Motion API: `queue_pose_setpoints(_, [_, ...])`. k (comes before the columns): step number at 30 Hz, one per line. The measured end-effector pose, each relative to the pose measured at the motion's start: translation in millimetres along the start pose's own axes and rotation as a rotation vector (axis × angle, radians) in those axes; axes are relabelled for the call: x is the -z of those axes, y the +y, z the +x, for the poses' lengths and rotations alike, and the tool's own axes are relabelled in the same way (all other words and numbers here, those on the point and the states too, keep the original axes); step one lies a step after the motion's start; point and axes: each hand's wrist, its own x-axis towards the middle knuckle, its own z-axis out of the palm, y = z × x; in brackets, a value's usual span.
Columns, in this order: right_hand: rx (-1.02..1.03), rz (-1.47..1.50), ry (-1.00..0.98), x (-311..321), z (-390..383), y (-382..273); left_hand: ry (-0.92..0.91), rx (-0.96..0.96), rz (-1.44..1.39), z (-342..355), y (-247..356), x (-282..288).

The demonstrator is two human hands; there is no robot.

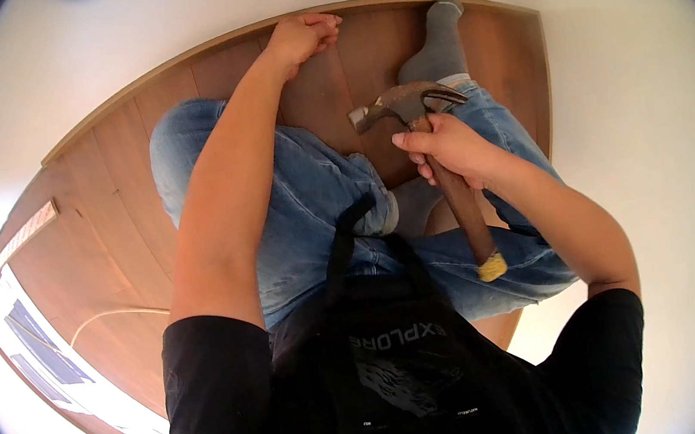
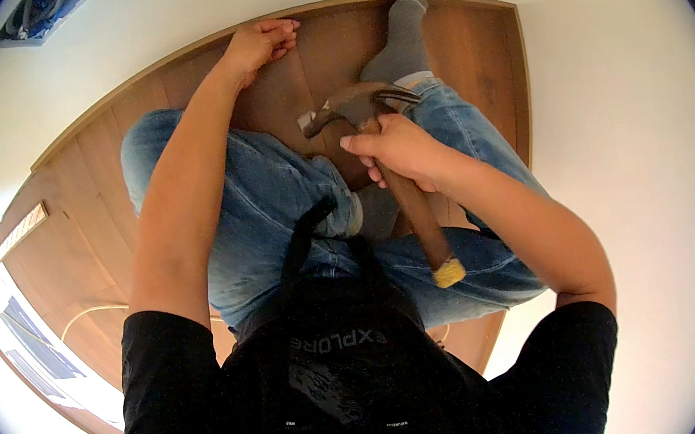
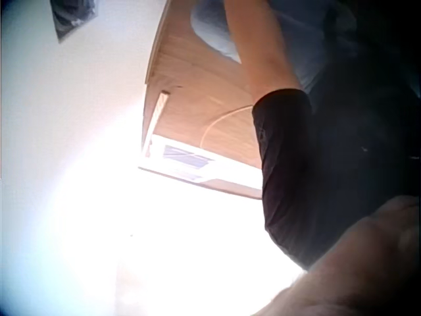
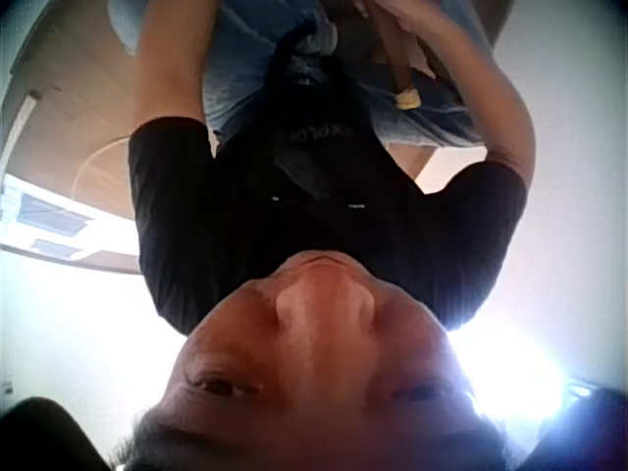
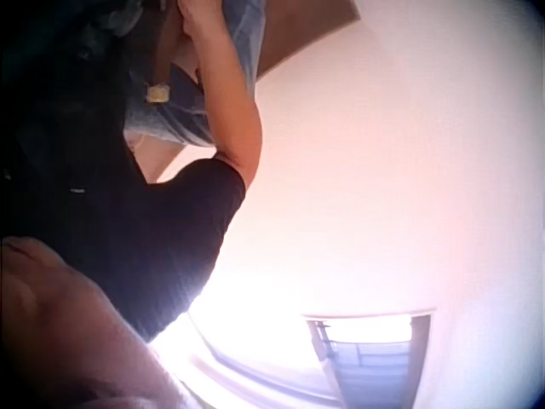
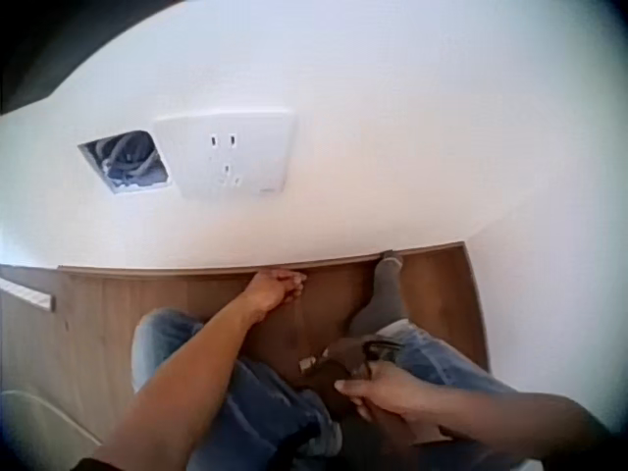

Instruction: The person positions wooden baseboard trim against a wall and secures it using a hammer and a nail gun while sitting on the floor.

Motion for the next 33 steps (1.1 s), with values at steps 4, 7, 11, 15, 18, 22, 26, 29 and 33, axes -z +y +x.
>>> queue_pose_setpoints(4, [0.018, -0.333, -0.079, -1, -3, -14, -0.024, 0.067, 0.014, -2, 4, 5])
queue_pose_setpoints(7, [0.083, -0.535, -0.114, -5, 5, -13, -0.016, 0.091, -0.005, -11, 10, 4])
queue_pose_setpoints(11, [-0.026, -0.259, -0.204, -25, 9, -7, -0.049, 0.111, 0.052, 0, 1, 11])
queue_pose_setpoints(15, [-0.080, -0.216, -0.221, -30, 8, 16, -0.136, 0.134, 0.134, 1, 5, 2])
queue_pose_setpoints(18, [-0.081, -0.184, -0.184, -26, 9, 35, -0.160, 0.086, 0.152, 2, 3, -11])
queue_pose_setpoints(22, [-0.091, -0.146, -0.214, -41, 1, 35, -0.163, 0.085, 0.396, 4, -1, 11])
queue_pose_setpoints(26, [-0.096, -0.081, -0.123, -35, -11, 32, -0.157, -0.147, 0.481, 1, 6, -1])
queue_pose_setpoints(29, [-0.096, -0.067, -0.115, -30, -8, 32, -0.096, -0.014, 0.182, 2, 8, 2])
queue_pose_setpoints(33, [-0.071, -0.202, -0.114, -27, -8, 19, -0.050, 0.094, -0.033, 0, 2, 5])
